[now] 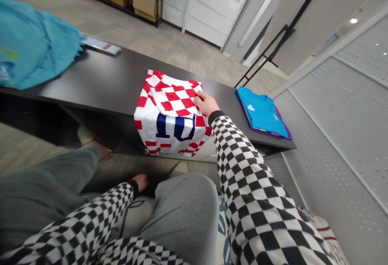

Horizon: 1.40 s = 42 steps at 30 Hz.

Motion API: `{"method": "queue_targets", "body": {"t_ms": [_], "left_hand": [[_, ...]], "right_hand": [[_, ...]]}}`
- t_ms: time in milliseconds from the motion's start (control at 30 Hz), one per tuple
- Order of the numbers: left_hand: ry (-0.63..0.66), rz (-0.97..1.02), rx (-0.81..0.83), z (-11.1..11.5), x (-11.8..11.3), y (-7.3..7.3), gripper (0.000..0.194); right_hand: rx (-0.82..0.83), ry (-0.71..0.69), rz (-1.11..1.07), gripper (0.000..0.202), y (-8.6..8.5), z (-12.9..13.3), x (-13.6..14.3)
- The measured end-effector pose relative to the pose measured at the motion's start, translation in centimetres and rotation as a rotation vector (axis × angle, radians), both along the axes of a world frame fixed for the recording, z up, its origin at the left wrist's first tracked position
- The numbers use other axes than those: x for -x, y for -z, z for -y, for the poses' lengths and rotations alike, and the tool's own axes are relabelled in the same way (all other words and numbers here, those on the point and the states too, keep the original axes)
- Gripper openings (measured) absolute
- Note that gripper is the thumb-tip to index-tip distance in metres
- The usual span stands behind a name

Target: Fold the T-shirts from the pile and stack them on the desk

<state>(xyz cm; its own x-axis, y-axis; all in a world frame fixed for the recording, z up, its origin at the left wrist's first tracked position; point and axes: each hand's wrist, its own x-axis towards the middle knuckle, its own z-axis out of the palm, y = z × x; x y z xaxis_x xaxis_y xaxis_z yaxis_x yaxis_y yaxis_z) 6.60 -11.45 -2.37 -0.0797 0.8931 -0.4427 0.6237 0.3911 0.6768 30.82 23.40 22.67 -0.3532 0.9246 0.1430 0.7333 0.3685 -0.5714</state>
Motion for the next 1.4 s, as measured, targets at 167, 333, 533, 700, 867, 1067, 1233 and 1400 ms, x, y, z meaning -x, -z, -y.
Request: {"method": "queue_targets", "body": {"t_ms": [167, 333, 533, 700, 867, 1067, 1233, 1400], "left_hand": [[0.016, 0.061, 0.008, -5.3, -2.4, -0.6, 0.020], [0.012, 0.397, -0.460, -9.4, -7.2, -10.2, 0.032], [-0.004, 0.167, -1.010, -11.6, -0.6, -26.4, 0.037], [0.154, -0.416, -0.653, -19.1, 8.0, -28.5, 0.058], [0.399, -0.590, -0.526, -23.0, 11.0, -26.0, 0.070], [0.454, -0.584, -0.476, -26.7, 13.2, -26.1, 0.069], [0.409, -0.594, -0.485, -29.2, 13.5, -25.9, 0.069], [0.298, -0.642, -0.573, -29.1, 13.8, -25.5, 0.059]], "right_hand": [[-0.071, 0.024, 0.028, 0.050, 0.2, 0.6, 0.4], [-0.089, 0.071, 0.060, 0.051, 0.3, 0.6, 0.6], [-0.106, 0.056, 0.106, 0.052, 0.3, 0.5, 0.9], [-0.081, 0.061, 0.099, 0.051, -0.2, 1.2, 1.2], [-0.101, 0.074, 0.200, 0.049, -0.6, 2.4, 1.6], [-0.078, 0.132, 0.300, 0.054, 0.2, 1.9, 2.1], [-0.053, 0.134, 0.309, 0.055, 0.5, -1.1, 2.5], [-0.003, 0.122, 0.251, 0.057, 0.0, -2.4, 2.7]]}}
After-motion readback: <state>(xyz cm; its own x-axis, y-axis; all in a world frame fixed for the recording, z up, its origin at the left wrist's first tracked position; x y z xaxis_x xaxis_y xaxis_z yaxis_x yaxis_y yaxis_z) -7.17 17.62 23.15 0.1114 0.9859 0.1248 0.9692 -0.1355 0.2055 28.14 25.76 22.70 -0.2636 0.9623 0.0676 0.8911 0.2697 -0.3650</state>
